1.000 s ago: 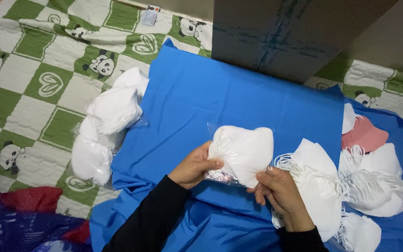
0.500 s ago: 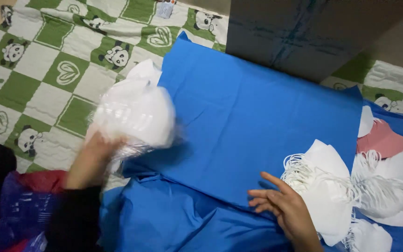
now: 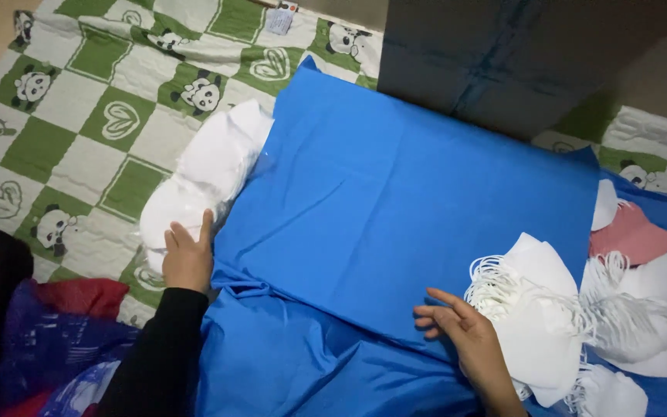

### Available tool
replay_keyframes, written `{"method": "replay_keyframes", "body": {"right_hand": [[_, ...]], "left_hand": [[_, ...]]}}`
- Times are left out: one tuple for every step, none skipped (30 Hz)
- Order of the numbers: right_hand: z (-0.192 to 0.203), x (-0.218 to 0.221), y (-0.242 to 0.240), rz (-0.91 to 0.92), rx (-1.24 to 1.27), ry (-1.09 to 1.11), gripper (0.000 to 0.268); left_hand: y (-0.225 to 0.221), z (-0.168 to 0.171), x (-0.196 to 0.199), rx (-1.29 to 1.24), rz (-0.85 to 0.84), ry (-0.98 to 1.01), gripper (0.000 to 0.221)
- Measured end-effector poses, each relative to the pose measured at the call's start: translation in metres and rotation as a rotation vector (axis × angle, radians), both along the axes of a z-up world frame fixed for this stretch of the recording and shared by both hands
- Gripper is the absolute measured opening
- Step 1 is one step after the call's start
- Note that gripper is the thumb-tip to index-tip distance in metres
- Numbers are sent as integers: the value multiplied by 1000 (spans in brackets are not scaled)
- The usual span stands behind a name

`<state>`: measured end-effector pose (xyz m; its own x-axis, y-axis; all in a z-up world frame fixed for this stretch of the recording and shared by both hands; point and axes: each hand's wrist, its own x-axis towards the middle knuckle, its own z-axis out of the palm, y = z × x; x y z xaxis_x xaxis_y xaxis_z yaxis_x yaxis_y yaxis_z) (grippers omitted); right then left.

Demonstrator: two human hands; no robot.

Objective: Manually sorting, aligning, and packaging individual white face masks into clear plastic bags on a bedsheet-covered surface.

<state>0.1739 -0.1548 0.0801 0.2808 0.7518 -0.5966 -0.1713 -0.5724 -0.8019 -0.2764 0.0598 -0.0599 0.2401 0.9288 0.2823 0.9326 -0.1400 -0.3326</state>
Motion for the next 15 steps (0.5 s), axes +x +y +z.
{"method": "replay_keyframes", "body": {"right_hand": [[0,0,0,-10,29,-10,45],[5,3,1,-14,32,-12,45],[11,5,2,-41,15,-28,45],[16,7,3,-67,-2,-44,46],[19,14,0,-72,-1,-43,46],[22,22,-3,-77,41,-107,45],[25,29,-6,-84,84,-173,45],[32,35,-7,-91,86,-175,45],[40,41,-9,-113,74,-265,45],[48,47,-11,-136,61,-354,44],[53,53,-16,-139,60,-356,44],[57,58,-21,-175,71,-458,44],[61,63,-26,-212,82,-559,43],[59,67,-32,-216,82,-559,43],[57,71,-40,-209,-9,-741,42]], "left_hand": [[1,7,4,18,8,18,82],[7,37,12,21,3,16,82],[13,67,20,-336,135,-75,71],[18,97,27,-688,274,-167,61],[18,108,29,-688,270,-165,61],[17,118,30,-727,279,-170,64],[18,129,32,-765,286,-177,69],[16,129,35,-763,279,-177,69],[13,128,39,-694,163,-295,69],[11,127,42,-620,48,-412,71],[1,140,67,-621,44,-412,71],[-9,154,91,-559,-117,-518,70],[-20,167,114,-489,-276,-623,69],[-25,170,139,-489,-280,-622,69],[-30,173,165,-593,-410,-722,68]]}}
